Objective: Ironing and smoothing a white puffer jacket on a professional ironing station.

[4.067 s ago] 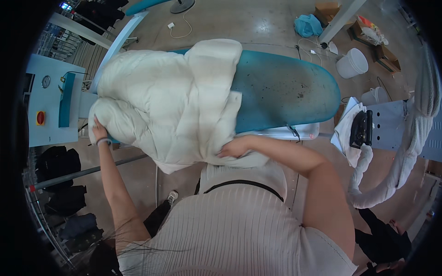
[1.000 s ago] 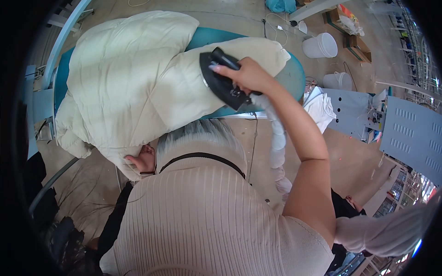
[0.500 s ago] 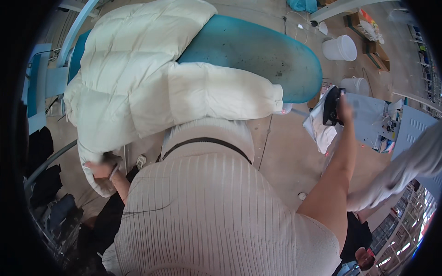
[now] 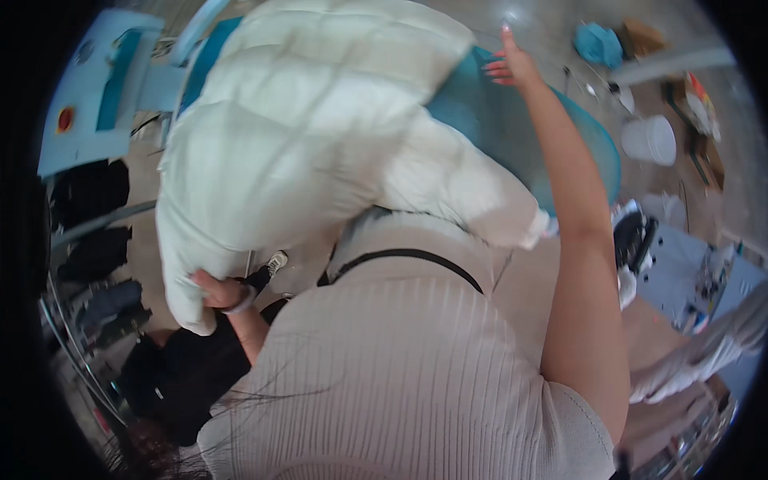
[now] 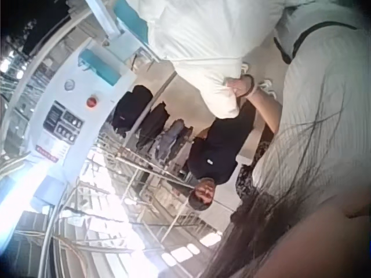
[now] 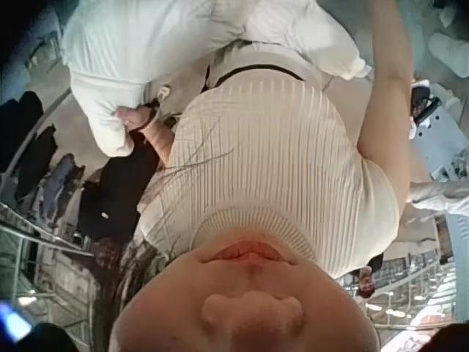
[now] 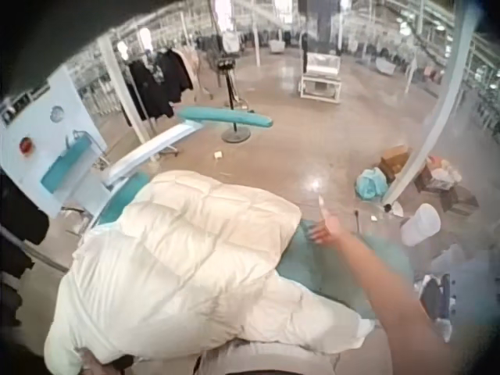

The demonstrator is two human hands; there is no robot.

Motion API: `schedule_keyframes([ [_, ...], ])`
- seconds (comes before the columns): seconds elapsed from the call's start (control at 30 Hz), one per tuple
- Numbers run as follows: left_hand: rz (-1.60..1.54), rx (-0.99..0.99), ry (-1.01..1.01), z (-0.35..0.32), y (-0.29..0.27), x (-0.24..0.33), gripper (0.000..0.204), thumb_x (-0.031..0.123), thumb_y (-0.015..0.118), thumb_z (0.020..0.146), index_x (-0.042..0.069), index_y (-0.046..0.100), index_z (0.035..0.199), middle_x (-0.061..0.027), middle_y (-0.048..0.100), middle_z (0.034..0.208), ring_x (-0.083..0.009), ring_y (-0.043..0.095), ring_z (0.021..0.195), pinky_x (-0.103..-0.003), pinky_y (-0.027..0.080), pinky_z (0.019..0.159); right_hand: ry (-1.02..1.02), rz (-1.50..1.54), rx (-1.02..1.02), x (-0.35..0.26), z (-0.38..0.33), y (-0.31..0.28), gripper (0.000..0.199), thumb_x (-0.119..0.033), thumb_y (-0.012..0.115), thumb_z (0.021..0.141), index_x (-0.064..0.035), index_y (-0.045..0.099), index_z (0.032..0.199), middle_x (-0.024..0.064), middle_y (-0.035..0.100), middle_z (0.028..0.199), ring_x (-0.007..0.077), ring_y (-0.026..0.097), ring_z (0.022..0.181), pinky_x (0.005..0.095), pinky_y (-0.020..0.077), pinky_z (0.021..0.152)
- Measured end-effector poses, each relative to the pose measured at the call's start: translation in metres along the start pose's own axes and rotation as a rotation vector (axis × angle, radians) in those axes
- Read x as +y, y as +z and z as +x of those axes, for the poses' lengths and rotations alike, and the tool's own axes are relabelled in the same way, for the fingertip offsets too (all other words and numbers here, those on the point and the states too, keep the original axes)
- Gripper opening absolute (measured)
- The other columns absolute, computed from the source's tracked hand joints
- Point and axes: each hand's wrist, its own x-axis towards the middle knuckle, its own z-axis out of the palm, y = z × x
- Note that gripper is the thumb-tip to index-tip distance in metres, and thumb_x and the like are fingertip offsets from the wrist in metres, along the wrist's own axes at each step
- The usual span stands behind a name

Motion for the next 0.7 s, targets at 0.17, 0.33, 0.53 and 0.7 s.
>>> schedule_keyframes([
  [0.17,0.235,-0.192,-0.089,-0.050,-0.033,-0.007,0.057,0.028,0.055,0.093,-0.008,0.039,0.135,-0.0186,0.045,0.137,-0.0288,0.046,0.122,-0.039,0.035,0.104,-0.398,-0.242,-0.022,-0.036,0.114,0.105,0.077,-0.058,0.057,0.085,0.0079,0.052,0.124,0.0246,0.062,0.114,0.0341,0.060,0.107,0.0395,0.0447,0.094],
  [0.33,0.452,-0.332,-0.610,0.045,-0.033,-0.003,0.049,0.033,0.049,0.098,-0.009,0.055,0.122,-0.0172,0.059,0.123,-0.0233,0.052,0.118,-0.032,0.036,0.103,-1.105,-0.405,0.095,-0.112,0.003,0.102,0.061,-0.049,0.054,0.091,0.0081,0.059,0.072,0.0112,0.055,0.059,0.0144,0.051,0.062,0.0388,0.0436,0.060],
  [0.53,-0.062,-0.442,0.006,0.241,0.091,0.003,0.031,0.022,0.054,0.095,-0.002,0.060,0.113,-0.0089,0.063,0.109,-0.0177,0.058,0.100,-0.031,0.044,0.088,-1.066,0.085,0.837,-0.012,-0.125,-0.085,0.034,-0.023,0.060,0.092,0.0065,0.065,0.110,0.0174,0.067,0.099,0.0201,0.062,0.087,0.0347,0.0514,0.078],
  [0.7,-0.740,-0.748,0.088,0.337,0.235,0.096,0.043,0.034,0.052,0.096,0.002,0.052,0.124,-0.0109,0.059,0.117,-0.0214,0.057,0.105,-0.036,0.045,0.093,-1.291,0.487,0.534,0.060,-0.279,-0.126,0.032,-0.021,0.061,0.084,0.0025,0.060,0.106,0.0213,0.064,0.096,0.0308,0.062,0.093,0.0453,0.0500,0.081],
])
